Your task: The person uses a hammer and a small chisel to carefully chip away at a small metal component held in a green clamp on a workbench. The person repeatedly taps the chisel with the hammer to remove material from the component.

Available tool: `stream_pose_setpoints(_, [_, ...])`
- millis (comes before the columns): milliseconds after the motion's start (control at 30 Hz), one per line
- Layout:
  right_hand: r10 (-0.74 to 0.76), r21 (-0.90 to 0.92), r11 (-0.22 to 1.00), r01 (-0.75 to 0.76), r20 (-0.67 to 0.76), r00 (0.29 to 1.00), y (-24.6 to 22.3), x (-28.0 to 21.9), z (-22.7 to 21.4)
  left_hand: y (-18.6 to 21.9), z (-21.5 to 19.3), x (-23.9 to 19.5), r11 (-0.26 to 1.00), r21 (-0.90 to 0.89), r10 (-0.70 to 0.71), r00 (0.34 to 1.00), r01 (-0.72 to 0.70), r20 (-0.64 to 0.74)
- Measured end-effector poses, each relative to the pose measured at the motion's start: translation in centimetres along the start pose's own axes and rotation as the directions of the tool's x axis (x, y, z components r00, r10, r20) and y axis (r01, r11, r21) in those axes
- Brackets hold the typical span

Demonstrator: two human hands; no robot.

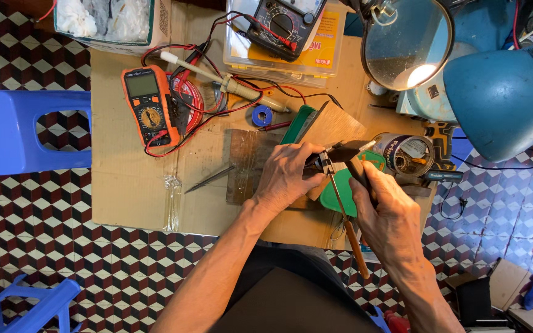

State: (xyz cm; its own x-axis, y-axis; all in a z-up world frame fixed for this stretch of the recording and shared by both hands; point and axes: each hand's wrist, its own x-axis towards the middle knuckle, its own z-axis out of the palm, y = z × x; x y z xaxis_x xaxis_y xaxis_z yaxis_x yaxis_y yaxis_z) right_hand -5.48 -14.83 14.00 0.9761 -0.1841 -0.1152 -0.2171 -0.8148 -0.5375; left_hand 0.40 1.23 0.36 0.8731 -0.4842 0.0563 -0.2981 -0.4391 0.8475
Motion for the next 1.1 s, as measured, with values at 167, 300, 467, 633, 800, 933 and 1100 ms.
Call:
stream_pose_setpoints(167, [0.075,-0.013,0.997,-0.074,0.023,0.997,-0.4,-0.2,0.2,-0.1,0.0,-0.1,1.0,-0.011,0.014,1.0,-0.014,-0.023])
stream_pose_setpoints(300, [-0.024,-0.046,0.999,0.027,0.06,0.998,-0.3,0.6,0.1,-0.1,-0.1,-0.1,1.0,-0.015,0.023,0.999,-0.024,-0.038])
stream_pose_setpoints(467, [-0.057,-0.023,0.998,0.057,-0.017,0.998,-0.8,0.1,-0.6,0.1,0.1,0.1,0.998,0.01,-0.068,0.998,0.068,0.014])
stream_pose_setpoints(633, [-0.009,-0.065,0.998,0.013,0.073,0.997,-1.0,0.4,0.0,-0.1,0.2,0.0,1.0,-0.016,0.004,0.999,-0.005,-0.046])
stream_pose_setpoints(800, [-0.046,-0.08,0.996,0.051,0.056,0.997,-0.8,0.4,-0.5,0.0,0.3,0.1,1.0,-0.006,0.025,0.998,-0.025,-0.056])
stream_pose_setpoints(933, [0.018,-0.029,0.999,-0.018,-0.012,1.0,-0.9,-0.2,-0.4,-0.1,0.2,-0.1,1.0,-0.023,-0.022,1.0,0.021,-0.017])
stream_pose_setpoints(1100, [-0.034,-0.067,0.997,0.036,0.045,0.998,-0.5,0.6,0.0,-0.1,0.1,0.0,0.999,0.01,0.033,0.998,-0.033,-0.058])
